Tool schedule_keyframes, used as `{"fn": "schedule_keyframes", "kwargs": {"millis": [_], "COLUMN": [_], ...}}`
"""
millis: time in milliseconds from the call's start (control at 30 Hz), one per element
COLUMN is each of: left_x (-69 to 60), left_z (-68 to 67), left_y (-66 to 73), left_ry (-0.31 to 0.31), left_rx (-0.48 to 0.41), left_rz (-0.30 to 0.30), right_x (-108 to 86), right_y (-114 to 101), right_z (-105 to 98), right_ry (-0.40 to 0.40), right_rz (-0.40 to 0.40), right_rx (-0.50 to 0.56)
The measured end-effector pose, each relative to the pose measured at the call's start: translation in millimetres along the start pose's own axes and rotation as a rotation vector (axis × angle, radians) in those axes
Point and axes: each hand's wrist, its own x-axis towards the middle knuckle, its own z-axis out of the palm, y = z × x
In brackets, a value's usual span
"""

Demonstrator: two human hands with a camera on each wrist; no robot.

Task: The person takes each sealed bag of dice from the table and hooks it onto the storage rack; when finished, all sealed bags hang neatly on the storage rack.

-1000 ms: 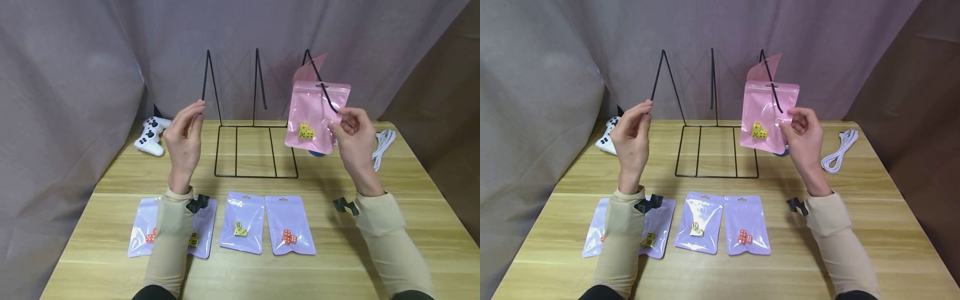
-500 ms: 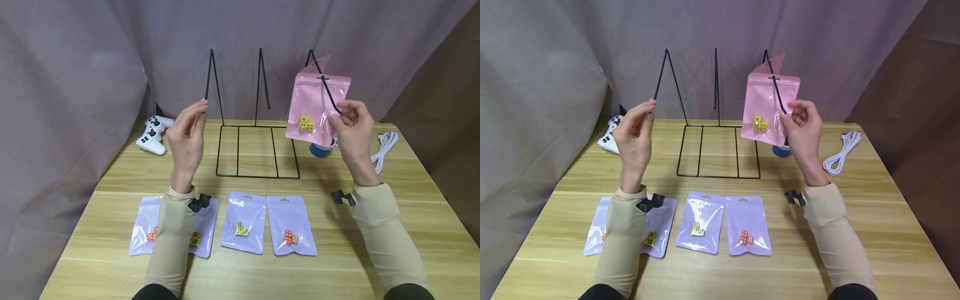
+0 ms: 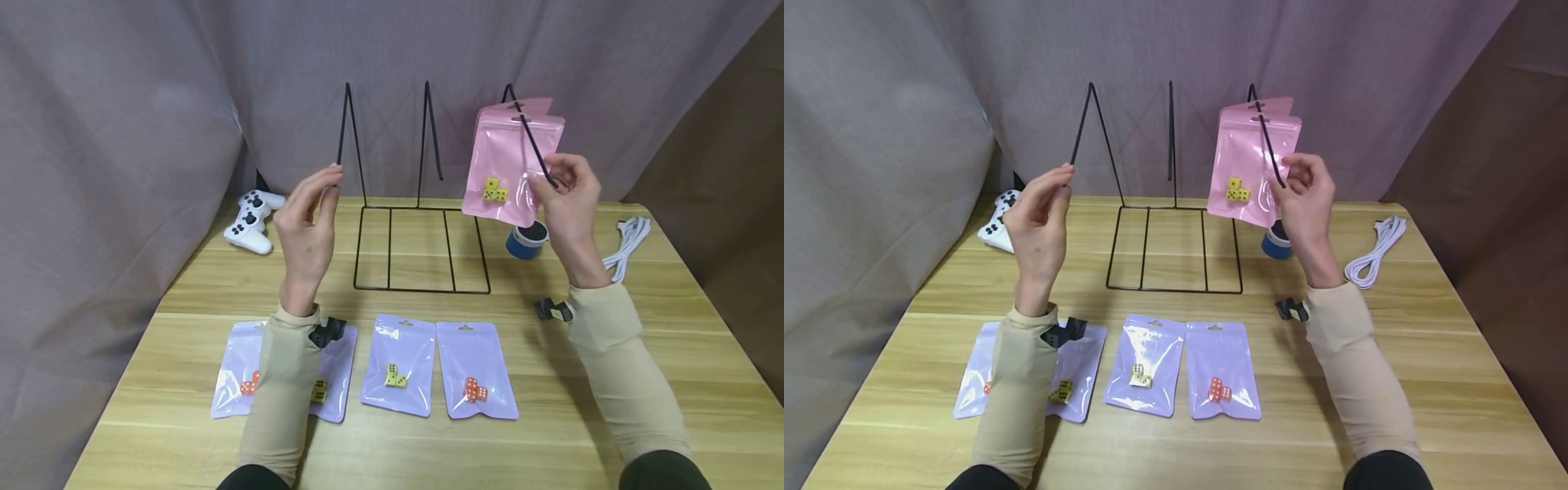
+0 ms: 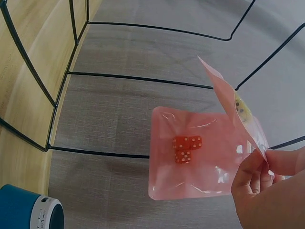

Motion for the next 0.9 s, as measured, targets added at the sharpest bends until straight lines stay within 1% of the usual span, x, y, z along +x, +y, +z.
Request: {"fn": "schedule_keyframes", "kwargs": {"millis": [33,67,267,433,567,733,900], "left_x": [-1.4,-1.7,-1.7,-6.2,-7.0,-7.5,-7.5], "left_z": [-0.2,-0.2,1.2,0.4,0.1,0.0,0.1], "left_y": [-4.0,-4.9,-4.6,-20.3,-21.1,-20.2,-20.5], "left_ry": [0.003,0.006,0.005,-0.001,-0.007,-0.009,-0.008], "left_rx": [-0.003,-0.004,-0.006,-0.023,-0.030,-0.031,-0.030], "left_rz": [0.003,0.003,0.006,0.008,0.014,0.023,0.012], "right_x": [1.1,2.1,7.6,12.0,14.5,15.9,15.2], "right_y": [0,1,2,4,7,10,12], "right_z": [1,2,3,5,6,6,4], "right_ry": [-0.002,-0.003,-0.004,0.009,0.019,0.028,0.032], "right_rz": [0.007,0.011,0.025,0.037,0.043,0.046,0.048], "right_rx": [0.010,0.023,0.016,0.035,0.045,0.007,-0.054]}}
